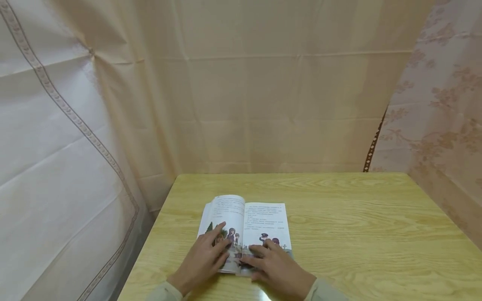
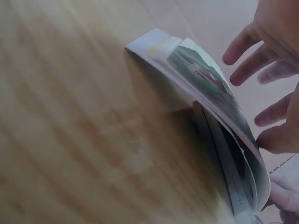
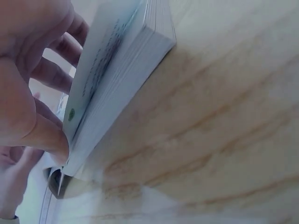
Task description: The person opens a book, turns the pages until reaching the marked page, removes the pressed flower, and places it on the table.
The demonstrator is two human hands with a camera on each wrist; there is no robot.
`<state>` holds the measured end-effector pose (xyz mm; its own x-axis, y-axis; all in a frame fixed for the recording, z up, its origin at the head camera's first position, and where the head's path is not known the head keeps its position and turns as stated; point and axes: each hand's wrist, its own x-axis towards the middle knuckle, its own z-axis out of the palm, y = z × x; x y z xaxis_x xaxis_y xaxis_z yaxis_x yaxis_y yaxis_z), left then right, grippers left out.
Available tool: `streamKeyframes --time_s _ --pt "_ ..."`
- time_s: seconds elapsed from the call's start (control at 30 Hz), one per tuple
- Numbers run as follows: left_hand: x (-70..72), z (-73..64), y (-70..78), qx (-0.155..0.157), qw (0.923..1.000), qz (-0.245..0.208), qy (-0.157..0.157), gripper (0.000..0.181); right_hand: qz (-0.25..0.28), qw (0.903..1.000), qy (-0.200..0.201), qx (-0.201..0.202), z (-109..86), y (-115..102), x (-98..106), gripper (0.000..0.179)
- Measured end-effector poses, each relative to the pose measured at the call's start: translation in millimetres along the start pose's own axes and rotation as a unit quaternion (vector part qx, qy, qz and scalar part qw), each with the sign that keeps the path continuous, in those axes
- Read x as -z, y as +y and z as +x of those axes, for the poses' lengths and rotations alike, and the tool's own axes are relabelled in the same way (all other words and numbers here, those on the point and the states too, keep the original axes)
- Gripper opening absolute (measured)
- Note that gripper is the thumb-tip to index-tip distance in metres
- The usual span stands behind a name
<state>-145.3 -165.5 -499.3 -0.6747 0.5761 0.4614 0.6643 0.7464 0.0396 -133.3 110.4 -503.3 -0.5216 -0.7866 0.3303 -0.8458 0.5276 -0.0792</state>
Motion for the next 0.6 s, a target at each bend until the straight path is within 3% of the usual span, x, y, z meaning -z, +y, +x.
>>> streamKeyframes --time_s 0.17,0.4,0.6 --pt "-1.4 -3.9 1.5 0.021 0.9991 -0.013 -0.036 0.034 0.035 0.9993 -0.002 -0.011 -2.9 4 4 0.038" --pt "-0.8 -2.8 0.6 0.009 0.9991 -0.028 -0.029 0.033 0.033 0.9987 0.033 -0.022 -16.4 19 10 0.029" --pt "-2.7 -5.3 -0.9 -0.004 0.9996 -0.024 -0.017 0.032 0.011 0.9952 0.08 -0.055 -26.5 26 10 0.03"
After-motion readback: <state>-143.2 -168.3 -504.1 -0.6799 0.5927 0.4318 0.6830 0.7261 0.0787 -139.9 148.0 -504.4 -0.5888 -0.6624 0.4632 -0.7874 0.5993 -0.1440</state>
